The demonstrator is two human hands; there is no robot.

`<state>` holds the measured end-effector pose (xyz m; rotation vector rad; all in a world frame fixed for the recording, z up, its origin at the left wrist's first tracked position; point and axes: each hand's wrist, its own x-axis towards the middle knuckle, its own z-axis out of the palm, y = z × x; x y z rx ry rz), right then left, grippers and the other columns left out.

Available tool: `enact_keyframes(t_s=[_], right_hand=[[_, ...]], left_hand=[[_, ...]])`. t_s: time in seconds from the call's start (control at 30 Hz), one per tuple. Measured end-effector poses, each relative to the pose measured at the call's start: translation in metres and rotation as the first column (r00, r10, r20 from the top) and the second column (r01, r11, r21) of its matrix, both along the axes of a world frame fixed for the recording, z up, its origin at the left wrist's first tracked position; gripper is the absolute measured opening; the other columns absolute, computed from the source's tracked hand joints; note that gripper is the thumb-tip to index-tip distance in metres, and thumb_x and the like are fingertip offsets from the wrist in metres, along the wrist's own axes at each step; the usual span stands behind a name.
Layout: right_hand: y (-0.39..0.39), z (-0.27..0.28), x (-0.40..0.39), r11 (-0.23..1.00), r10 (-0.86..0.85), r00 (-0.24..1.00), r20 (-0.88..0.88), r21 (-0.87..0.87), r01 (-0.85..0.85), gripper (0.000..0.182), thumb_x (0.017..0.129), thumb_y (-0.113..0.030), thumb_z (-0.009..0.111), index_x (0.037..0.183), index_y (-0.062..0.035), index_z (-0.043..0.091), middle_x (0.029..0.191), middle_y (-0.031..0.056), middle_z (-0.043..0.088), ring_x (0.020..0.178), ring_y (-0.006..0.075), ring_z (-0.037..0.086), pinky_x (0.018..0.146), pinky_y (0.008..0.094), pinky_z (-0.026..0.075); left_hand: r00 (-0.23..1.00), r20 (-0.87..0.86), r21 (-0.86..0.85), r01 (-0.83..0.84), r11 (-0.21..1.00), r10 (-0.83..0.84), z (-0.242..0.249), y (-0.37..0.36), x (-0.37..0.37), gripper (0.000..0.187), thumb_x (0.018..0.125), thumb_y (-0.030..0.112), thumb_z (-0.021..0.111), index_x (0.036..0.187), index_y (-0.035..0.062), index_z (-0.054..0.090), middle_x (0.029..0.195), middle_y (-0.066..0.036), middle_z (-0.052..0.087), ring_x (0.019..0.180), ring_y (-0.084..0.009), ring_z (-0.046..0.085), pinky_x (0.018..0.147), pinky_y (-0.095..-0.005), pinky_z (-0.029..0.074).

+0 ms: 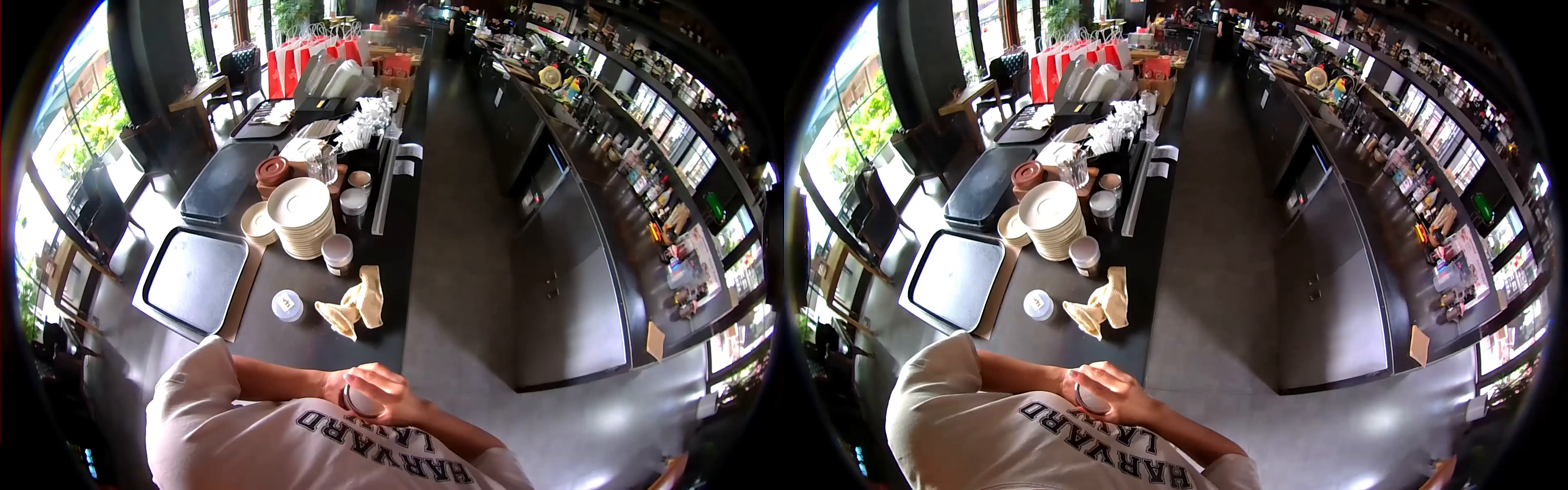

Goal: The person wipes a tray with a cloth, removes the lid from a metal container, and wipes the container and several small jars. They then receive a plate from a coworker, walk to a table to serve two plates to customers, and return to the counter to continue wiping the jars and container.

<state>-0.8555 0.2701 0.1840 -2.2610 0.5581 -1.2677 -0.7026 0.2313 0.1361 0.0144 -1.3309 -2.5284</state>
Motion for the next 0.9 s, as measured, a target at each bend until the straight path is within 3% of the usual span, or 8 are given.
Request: enact_keyframes(t_s=[0.2,0.27,0.33,0.53,0.6,0.73,0.8,0.9], right_hand=[[-0.039,0.031,-0.041,0.961,0.182,0.983,-0.030,0.216,-0.171,0.076,0.069,-0.029,0.074,0.130,0.0008,0.039,0.118,0.0154,0.047,0.106,0.0283,0.051,0.091,0.0343,0.043],[-0.067,0.073,-0.069,0.987,0.105,0.975,-0.195,0.138,-0.078,0.089,0.064,-0.026,0.079,0.137,-0.0122,0.031,0.131,0.0168,0.038,0.122,0.0318,0.039,0.101,0.0417,0.032],[-0.096,0.096,-0.083,0.962,0.178,0.983,-0.039,0.217,-0.165,0.135,0.052,-0.034,0.087,0.142,-0.0113,-0.012,0.141,0.0208,0.027,0.129,0.0316,0.030,0.105,0.0437,0.025],[-0.131,0.190,-0.090,0.887,-0.043,0.996,0.078,0.462,0.002,0.138,0.046,-0.073,0.069,0.143,-0.0115,-0.007,0.132,0.0236,0.040,0.114,0.0268,0.051,0.092,0.0366,0.042],[-0.145,0.203,-0.097,0.894,0.129,0.991,0.028,0.428,-0.129,0.112,0.069,-0.062,0.066,0.144,-0.0137,-0.001,0.132,0.0237,0.039,0.106,0.0211,0.054,0.081,0.0276,0.044],[-0.142,0.228,-0.072,0.886,0.024,0.998,-0.054,0.463,0.004,0.128,0.056,-0.050,0.081,0.143,-0.0073,-0.003,0.119,0.0264,0.049,0.106,0.0276,0.055,0.087,0.0354,0.046],[-0.125,0.248,-0.055,0.718,-0.059,0.998,-0.027,0.694,0.061,0.115,0.065,0.006,0.075,0.143,-0.0203,-0.006,0.128,0.0228,0.045,0.104,0.0242,0.056,0.087,0.0349,0.048],[-0.116,0.260,-0.040,0.699,-0.009,1.000,0.025,0.715,-0.012,0.117,0.063,0.008,0.075,0.143,-0.0175,-0.006,0.125,0.0222,0.047,0.108,0.0212,0.053,0.090,0.0346,0.045]], left_hand=[[0.969,0.222,0.780,-0.108,0.616,-0.112,0.026,-0.030,-0.026,0.045,0.077,0.029,0.060,0.116,0.0093,0.051,0.110,-0.010,0.056,0.098,-0.0249,0.056,0.079,-0.0422,0.049],[0.960,0.277,0.814,-0.209,0.542,-0.047,0.055,-0.047,-0.038,0.041,0.080,0.032,0.056,0.115,0.0110,0.053,0.108,-0.010,0.057,0.097,-0.0271,0.057,0.078,-0.0453,0.050],[0.949,0.299,0.767,-0.303,0.565,0.104,0.107,-0.062,-0.054,0.040,0.084,0.038,0.050,0.114,0.0109,0.052,0.108,-0.010,0.057,0.099,-0.0273,0.055,0.077,-0.0456,0.050],[0.834,0.154,0.818,-0.409,0.405,0.530,0.173,-0.081,-0.075,0.035,0.089,0.036,0.045,0.111,0.0100,0.049,0.113,-0.009,0.052,0.101,-0.0246,0.050,0.086,-0.0442,0.046],[0.781,0.149,0.792,-0.461,0.399,0.606,0.186,-0.079,-0.073,0.036,0.090,0.037,0.044,0.112,0.0090,0.047,0.111,-0.010,0.052,0.100,-0.0247,0.051,0.087,-0.0431,0.045],[0.739,0.164,0.796,-0.490,0.355,0.653,0.203,-0.076,-0.068,0.037,0.092,0.036,0.039,0.113,0.0078,0.048,0.110,-0.010,0.053,0.098,-0.0241,0.051,0.087,-0.0430,0.045],[0.731,0.156,0.798,-0.490,0.351,0.664,0.205,-0.074,-0.063,0.037,0.092,0.037,0.039,0.113,0.0077,0.048,0.110,-0.010,0.053,0.098,-0.0240,0.051,0.087,-0.0429,0.045],[0.726,0.128,0.808,-0.471,0.353,0.676,0.202,-0.074,-0.055,0.038,0.091,0.040,0.042,0.112,0.0078,0.046,0.109,-0.011,0.053,0.099,-0.0245,0.052,0.085,-0.0428,0.045]])
